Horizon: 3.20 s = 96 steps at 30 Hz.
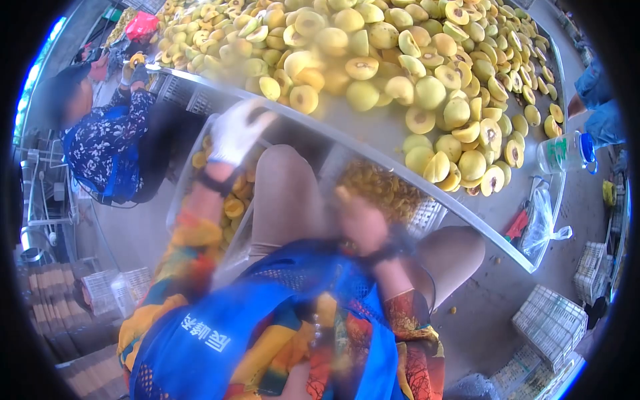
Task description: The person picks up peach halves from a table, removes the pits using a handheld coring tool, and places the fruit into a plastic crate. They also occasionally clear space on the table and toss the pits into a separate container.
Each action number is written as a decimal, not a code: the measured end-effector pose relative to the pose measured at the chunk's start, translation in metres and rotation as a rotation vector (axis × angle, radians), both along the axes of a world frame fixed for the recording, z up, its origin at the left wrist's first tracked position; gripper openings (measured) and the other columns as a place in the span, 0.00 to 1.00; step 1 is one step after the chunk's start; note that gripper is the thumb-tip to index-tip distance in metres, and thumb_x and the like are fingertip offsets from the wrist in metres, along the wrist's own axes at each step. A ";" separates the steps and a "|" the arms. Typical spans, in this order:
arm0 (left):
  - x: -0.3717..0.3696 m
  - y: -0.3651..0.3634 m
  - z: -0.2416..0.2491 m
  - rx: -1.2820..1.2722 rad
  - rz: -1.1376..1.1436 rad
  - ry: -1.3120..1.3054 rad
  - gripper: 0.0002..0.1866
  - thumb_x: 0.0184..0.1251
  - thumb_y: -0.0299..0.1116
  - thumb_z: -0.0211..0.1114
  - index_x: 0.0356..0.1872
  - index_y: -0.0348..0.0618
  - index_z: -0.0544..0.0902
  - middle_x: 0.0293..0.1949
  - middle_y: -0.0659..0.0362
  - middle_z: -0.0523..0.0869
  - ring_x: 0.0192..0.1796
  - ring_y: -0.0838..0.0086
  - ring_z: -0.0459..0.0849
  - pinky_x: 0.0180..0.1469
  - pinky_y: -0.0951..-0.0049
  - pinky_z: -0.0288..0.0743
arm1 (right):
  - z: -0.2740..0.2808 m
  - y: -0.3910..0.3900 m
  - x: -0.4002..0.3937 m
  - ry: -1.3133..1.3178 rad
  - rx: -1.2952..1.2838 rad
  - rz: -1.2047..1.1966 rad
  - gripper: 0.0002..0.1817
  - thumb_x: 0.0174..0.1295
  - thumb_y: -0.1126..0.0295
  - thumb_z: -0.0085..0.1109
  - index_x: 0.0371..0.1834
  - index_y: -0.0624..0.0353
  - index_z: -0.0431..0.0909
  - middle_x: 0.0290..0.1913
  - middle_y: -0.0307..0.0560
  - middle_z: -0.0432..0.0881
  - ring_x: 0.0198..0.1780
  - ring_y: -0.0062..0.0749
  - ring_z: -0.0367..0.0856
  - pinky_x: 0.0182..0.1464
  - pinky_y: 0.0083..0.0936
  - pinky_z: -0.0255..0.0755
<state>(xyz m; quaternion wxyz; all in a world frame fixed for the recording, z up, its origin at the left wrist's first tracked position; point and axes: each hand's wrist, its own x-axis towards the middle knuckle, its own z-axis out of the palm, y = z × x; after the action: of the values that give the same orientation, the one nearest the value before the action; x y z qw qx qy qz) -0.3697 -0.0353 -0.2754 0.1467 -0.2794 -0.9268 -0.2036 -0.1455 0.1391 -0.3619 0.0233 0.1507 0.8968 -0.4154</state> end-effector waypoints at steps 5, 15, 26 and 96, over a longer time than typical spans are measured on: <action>-0.033 0.148 -0.008 -0.097 -0.112 -0.047 0.28 0.50 0.59 0.60 0.47 0.51 0.78 0.37 0.55 0.83 0.40 0.61 0.82 0.40 0.61 0.75 | 0.006 0.000 -0.001 0.020 0.002 -0.077 0.13 0.51 0.65 0.59 0.32 0.63 0.71 0.23 0.62 0.76 0.29 0.58 0.77 0.31 0.45 0.71; -0.026 0.170 0.003 0.029 -0.403 -0.338 0.31 0.45 0.44 0.65 0.55 0.51 0.73 0.51 0.52 0.77 0.49 0.58 0.78 0.52 0.63 0.72 | 0.047 0.033 0.004 0.195 -0.389 -0.571 0.18 0.55 0.70 0.59 0.48 0.63 0.71 0.22 0.38 0.75 0.19 0.16 0.71 0.19 0.17 0.65; 0.072 0.103 0.018 0.584 -0.769 -0.747 0.32 0.55 0.37 0.64 0.61 0.41 0.63 0.57 0.50 0.71 0.51 0.61 0.77 0.52 0.68 0.72 | 0.072 0.039 -0.051 0.331 -1.231 -0.445 0.15 0.62 0.58 0.53 0.44 0.56 0.68 0.25 0.37 0.74 0.10 0.16 0.58 0.10 0.14 0.56; 0.082 0.120 -0.021 1.290 -0.061 -1.299 0.20 0.67 0.43 0.53 0.50 0.37 0.76 0.42 0.59 0.80 0.42 0.79 0.77 0.46 0.80 0.70 | 0.061 0.008 -0.032 0.145 -0.092 -0.399 0.18 0.61 0.58 0.54 0.42 0.62 0.67 0.27 0.64 0.78 0.34 0.61 0.77 0.33 0.44 0.71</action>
<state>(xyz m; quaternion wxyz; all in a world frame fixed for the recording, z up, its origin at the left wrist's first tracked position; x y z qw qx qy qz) -0.2876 0.0848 -0.2962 -0.2814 0.0018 -0.5259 -0.8027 -0.1776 0.1471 -0.3010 -0.1169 0.2938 0.8287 -0.4618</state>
